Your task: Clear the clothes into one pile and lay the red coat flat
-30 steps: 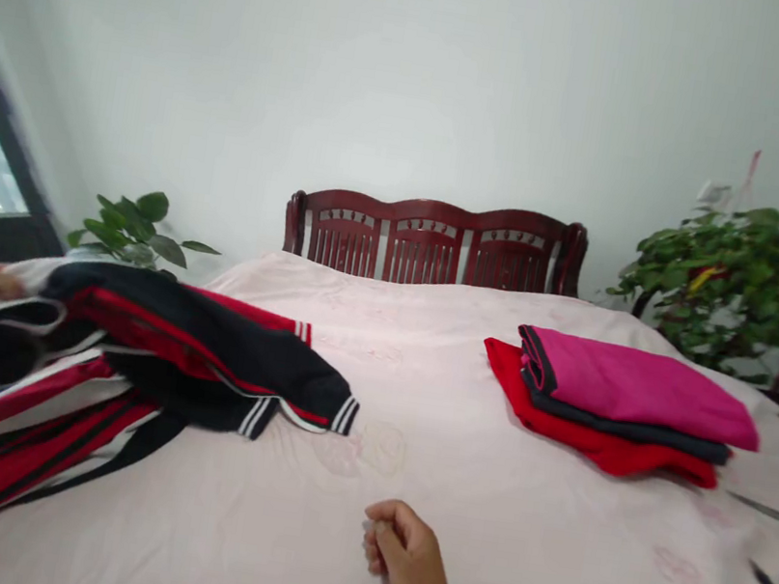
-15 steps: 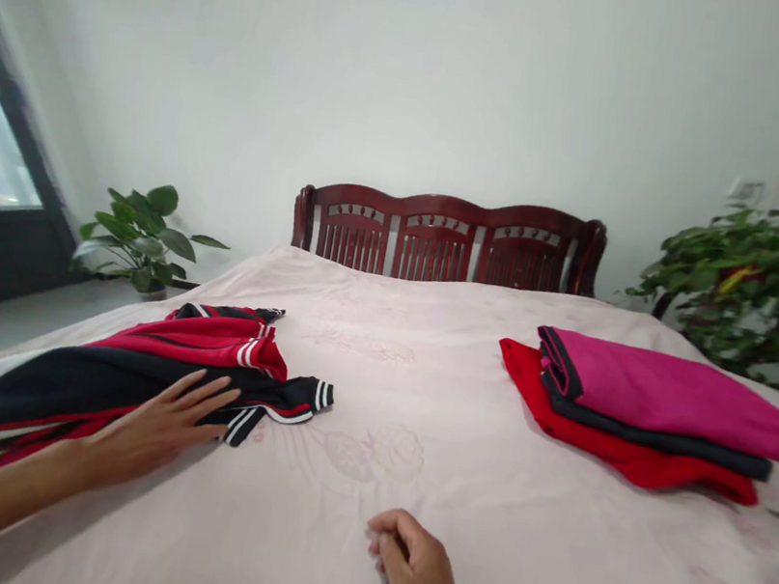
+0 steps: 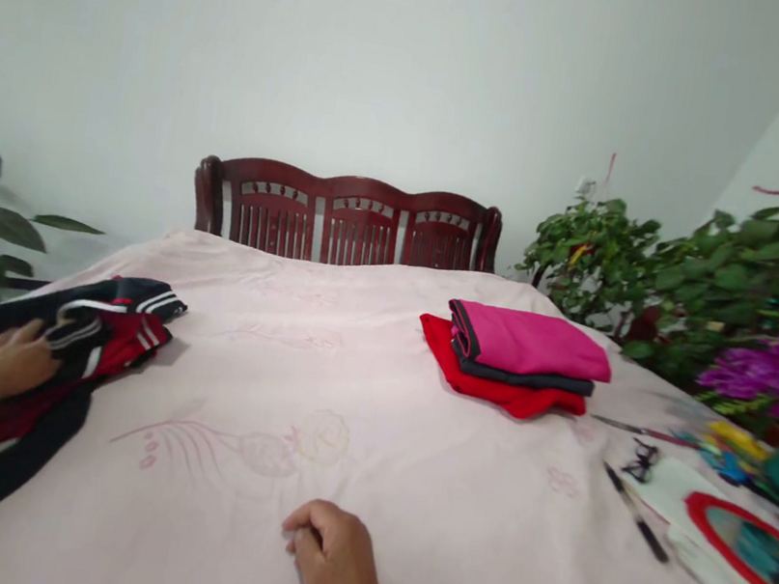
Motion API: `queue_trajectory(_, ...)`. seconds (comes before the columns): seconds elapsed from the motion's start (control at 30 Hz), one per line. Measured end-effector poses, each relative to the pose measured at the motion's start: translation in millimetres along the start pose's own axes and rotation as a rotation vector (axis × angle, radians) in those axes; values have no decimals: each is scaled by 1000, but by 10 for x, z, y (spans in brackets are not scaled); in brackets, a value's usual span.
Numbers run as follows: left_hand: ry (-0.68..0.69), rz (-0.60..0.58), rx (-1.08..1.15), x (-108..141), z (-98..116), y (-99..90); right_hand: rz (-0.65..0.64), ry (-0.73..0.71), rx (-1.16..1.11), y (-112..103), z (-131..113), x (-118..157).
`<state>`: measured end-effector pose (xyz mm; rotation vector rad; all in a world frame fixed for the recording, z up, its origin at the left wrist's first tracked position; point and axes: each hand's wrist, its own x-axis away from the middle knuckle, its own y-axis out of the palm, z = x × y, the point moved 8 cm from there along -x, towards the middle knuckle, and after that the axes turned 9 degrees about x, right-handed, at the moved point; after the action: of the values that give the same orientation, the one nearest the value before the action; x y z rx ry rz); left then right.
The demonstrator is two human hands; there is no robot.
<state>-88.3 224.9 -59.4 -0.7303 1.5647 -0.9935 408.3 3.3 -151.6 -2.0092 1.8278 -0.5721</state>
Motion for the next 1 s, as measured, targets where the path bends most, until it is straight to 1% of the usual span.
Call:
queue_trajectory(0.03, -101, 7, -98, 101, -22, 66, 1, -3, 18, -4, -12, 2)
queue_trajectory(0.07, -106, 19, -171, 194, 63, 113, 4, -5, 29, -8, -26, 4)
queue_trajectory(0.13, -107, -25, -245, 321, 285, 192, 12, -14, 29, -10, -57, 12)
queue_trajectory(0.2, -178, -70, -240, 365, 478, 170, 18, -17, -14, -1, -74, 16)
queue_trajectory(0.27, -261, -54, -202, 375, 697, 49, -10, 7, -131, 27, -49, 0)
queue_trajectory(0.3, -259, -28, -179, 382, 860, -18, -39, 34, -211, 41, -15, -20)
queue_trajectory(0.33, -217, -3, -155, 400, 1071, -71, -70, 67, -291, 39, 32, -51)
queue_trajectory(0.37, -145, 11, -126, 436, 1321, -95, -90, 97, -352, 4, 86, -94)
queue_trajectory(0.4, -73, 9, -92, 495, 1582, -88, -87, 119, -379, -80, 148, -153)
queue_trajectory(0.43, -46, 19, -56, 573, 1814, -73, -56, 126, -373, -220, 213, -229)
queue_trajectory(0.47, 1, 2, -8, 659, 2058, -20, 9, 119, -332, -425, 279, -318)
queue_trajectory(0.53, 80, -83, 100, 827, 2507, 145, 205, 80, -171, -980, 388, -510)
queue_trajectory(0.57, 82, -126, 140, 894, 2674, 226, 345, 69, -56, -1320, 429, -590)
queue_trajectory(0.6, 71, -156, 165, 942, 2804, 290, 470, 60, 90, -1655, 441, -658)
queue_trajectory(0.63, 53, -172, 180, 970, 2902, 333, 553, 68, 156, -1955, 461, -726)
queue_trajectory(0.7, 19, -171, 182, 977, 3016, 360, 664, 78, 245, -2481, 461, -845)
queue_trajectory(0.77, 10, -153, 177, 950, 3063, 339, 758, 75, 354, -2903, 410, -922)
queue_trajectory(0.8, 5, -143, 177, 935, 3067, 323, 806, 77, 461, -3069, 367, -949)
queue_trajectory(0.87, 6, -124, 186, 919, 3065, 295, 862, 102, 732, -3292, 293, -1021)
queue_trajectory(0.93, 9, -109, 204, 921, 3059, 281, 835, 169, 978, -3398, 294, -1141)
queue_trajectory(1.0, 2, -100, 218, 932, 3049, 284, 770, 254, 1099, -3454, 368, -1266)
